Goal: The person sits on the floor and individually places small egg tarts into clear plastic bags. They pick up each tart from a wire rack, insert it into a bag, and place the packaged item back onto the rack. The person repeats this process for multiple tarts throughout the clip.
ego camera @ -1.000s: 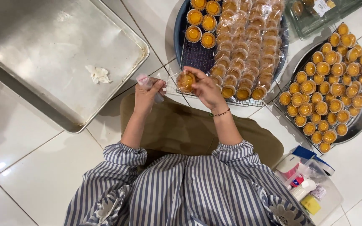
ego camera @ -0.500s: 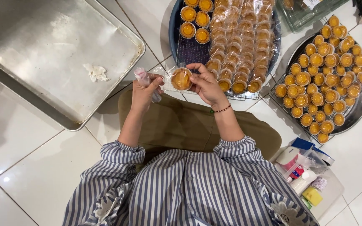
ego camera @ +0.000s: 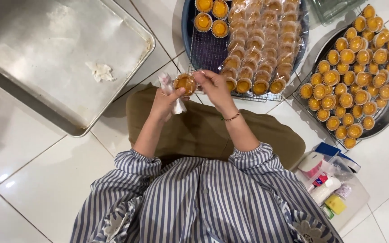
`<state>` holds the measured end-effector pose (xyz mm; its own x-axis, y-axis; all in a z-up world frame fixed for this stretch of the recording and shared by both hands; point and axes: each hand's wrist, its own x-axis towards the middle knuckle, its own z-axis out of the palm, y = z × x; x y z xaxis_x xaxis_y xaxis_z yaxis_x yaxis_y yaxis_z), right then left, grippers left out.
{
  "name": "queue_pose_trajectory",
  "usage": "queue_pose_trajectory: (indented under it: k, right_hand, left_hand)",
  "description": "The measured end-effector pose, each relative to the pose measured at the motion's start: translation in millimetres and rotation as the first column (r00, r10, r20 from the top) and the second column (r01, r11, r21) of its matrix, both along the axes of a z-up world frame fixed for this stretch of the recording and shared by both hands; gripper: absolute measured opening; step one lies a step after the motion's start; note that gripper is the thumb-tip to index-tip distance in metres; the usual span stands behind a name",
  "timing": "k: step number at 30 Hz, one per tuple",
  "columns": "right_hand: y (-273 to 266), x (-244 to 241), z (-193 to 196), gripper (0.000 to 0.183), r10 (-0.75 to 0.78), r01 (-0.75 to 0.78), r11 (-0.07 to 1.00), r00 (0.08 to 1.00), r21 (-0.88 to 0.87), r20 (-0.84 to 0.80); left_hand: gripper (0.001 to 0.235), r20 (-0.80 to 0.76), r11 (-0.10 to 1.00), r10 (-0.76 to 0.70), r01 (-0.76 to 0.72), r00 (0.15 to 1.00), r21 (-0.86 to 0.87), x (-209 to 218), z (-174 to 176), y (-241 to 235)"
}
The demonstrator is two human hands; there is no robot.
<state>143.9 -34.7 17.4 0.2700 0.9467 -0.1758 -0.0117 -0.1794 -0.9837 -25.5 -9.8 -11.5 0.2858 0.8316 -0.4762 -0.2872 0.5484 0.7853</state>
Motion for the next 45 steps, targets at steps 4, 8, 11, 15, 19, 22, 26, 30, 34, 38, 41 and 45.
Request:
queue_pose_trajectory:
  k: [4, 8, 11, 15, 19, 22, 26, 30, 34, 38, 41, 45]
  right_hand:
    - [10, 39, 13, 0.013, 0.0, -0.033, 0.996, 0.929, 0.083, 0.371]
    - [34, 75, 37, 0.02, 0.19, -0.175, 0.982, 0.856, -0.077, 0.48]
    - [44, 87, 22, 0.024, 0.347, -0.302, 0.935, 0.673, -0.186, 0.653]
    - [49, 90, -16, 0.024, 0.527, -0.459, 0.834, 0.499, -0.306, 0.687]
    - [62, 91, -44, 0.025, 0.651, -0.518, 0.74, 0.392, -0.429, 0.65]
    - [74, 95, -63, 0.03, 0.647, -0.462, 0.712, 0.14, -0.529, 0.75]
    - [78, 66, -8, 0.035, 0.586, -0.434, 0.767, 0.174, -0.472, 0.792]
    - [67, 29, 20, 0.057, 0.661, -0.725, 0.688, 0.615, -0.022, 0.43]
    - [60, 16, 2, 0.024, 0.633, -0.716, 0.698, 0.606, -0.018, 0.481]
    - [55, 15, 28, 0.023, 0.588, -0.653, 0.757, 0.697, 0.023, 0.41]
    - [50, 16, 57, 0.012, 0.575, -0.676, 0.734, 0.664, 0.057, 0.478]
    - [41, 17, 71, 0.018, 0.538, -0.704, 0.704, 0.618, 0.098, 0.573]
  left_hand:
    - [0.052, 0.003, 0.993, -0.036, 0.036, 0.999, -0.115, 5, 21, 1]
    - [0.06, 0.319, 0.961, -0.035, 0.12, 0.947, -0.25, -4, -22, 5]
    - [0.057, 0.331, 0.954, -0.004, 0.104, 0.944, -0.283, -6, -31, -1]
    - [0.04, 0.315, 0.958, 0.045, 0.048, 0.948, -0.282, -7, -30, -7]
    - [0.045, 0.371, 0.969, 0.014, 0.08, 0.929, -0.236, -7, -54, -14]
    - [0.058, 0.416, 0.965, -0.039, 0.143, 0.909, -0.222, -6, -72, -13]
    - [0.071, 0.479, 0.926, -0.02, 0.197, 0.878, -0.322, -3, -40, -2]
    - [0.063, 0.523, 0.87, -0.212, 0.404, 0.826, -0.284, -1, -38, 0]
    - [0.056, 0.558, 0.849, -0.279, 0.472, 0.782, -0.237, -5, -35, -3]
    - [0.054, 0.547, 0.825, -0.338, 0.521, 0.766, -0.22, -4, -24, -4]
    - [0.049, 0.569, 0.822, -0.349, 0.534, 0.745, -0.195, 0, -32, -7]
    - [0.039, 0.583, 0.838, -0.364, 0.528, 0.727, -0.135, -1, -16, -9]
